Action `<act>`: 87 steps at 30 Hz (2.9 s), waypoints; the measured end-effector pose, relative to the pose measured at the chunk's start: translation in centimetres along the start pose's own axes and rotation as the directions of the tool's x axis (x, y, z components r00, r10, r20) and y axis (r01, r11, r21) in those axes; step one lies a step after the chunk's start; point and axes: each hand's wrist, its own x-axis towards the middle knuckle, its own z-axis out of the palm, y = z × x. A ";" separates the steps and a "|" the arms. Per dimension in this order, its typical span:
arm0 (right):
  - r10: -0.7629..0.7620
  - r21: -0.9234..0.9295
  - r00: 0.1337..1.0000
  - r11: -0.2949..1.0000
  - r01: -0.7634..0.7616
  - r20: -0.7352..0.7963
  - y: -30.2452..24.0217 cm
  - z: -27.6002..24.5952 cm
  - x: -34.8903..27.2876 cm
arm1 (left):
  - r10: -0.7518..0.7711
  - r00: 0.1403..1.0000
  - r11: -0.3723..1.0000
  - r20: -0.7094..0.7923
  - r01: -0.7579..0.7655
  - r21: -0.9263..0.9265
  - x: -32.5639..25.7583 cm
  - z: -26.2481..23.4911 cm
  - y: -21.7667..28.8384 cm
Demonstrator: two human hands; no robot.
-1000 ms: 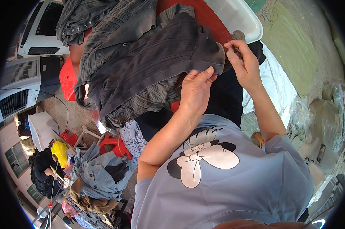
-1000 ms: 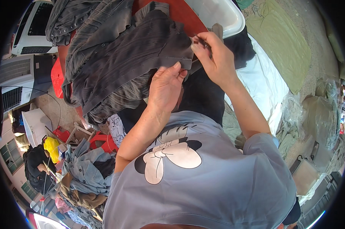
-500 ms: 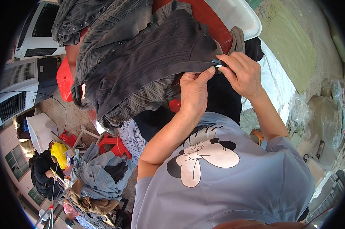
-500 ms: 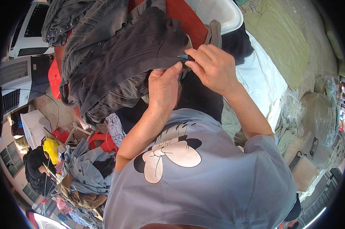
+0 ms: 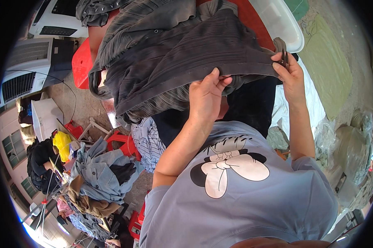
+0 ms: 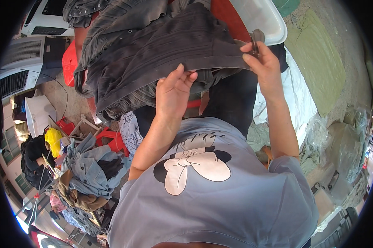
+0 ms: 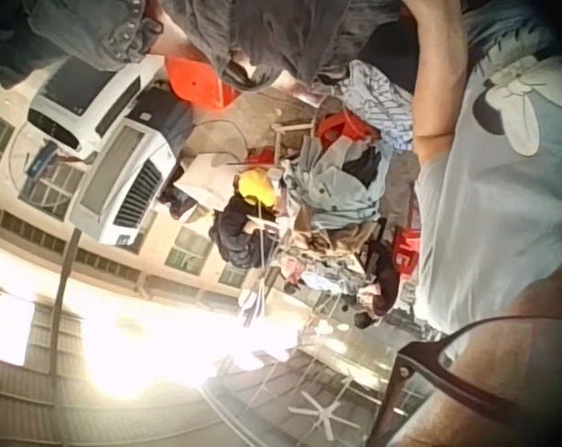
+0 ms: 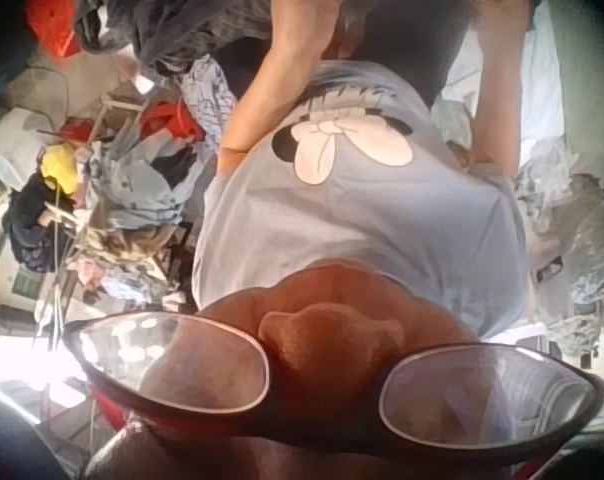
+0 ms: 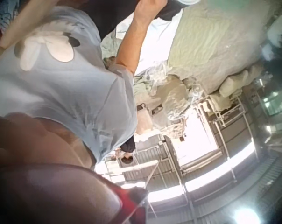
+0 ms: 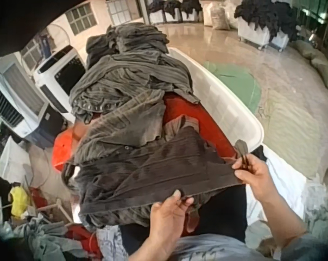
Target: Trimming excess threads from fabric garment pieces using small thread snips.
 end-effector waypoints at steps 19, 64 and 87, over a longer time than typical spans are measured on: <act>-0.654 -0.683 0.658 0.286 0.672 0.373 0.6 7.7 -0.2 | -0.047 0.997 0.996 -0.062 0.043 -0.073 -0.4 0.0 -0.1; -0.489 -0.661 0.776 0.434 0.613 0.398 1.9 7.9 0.8 | 0.227 0.963 0.957 -0.147 -0.248 -0.150 -3.5 -6.2 3.6; -0.516 -0.699 0.761 0.370 0.612 0.394 2.1 6.5 0.3 | 0.181 0.963 0.962 -0.202 -0.216 -0.168 -4.2 -7.3 4.7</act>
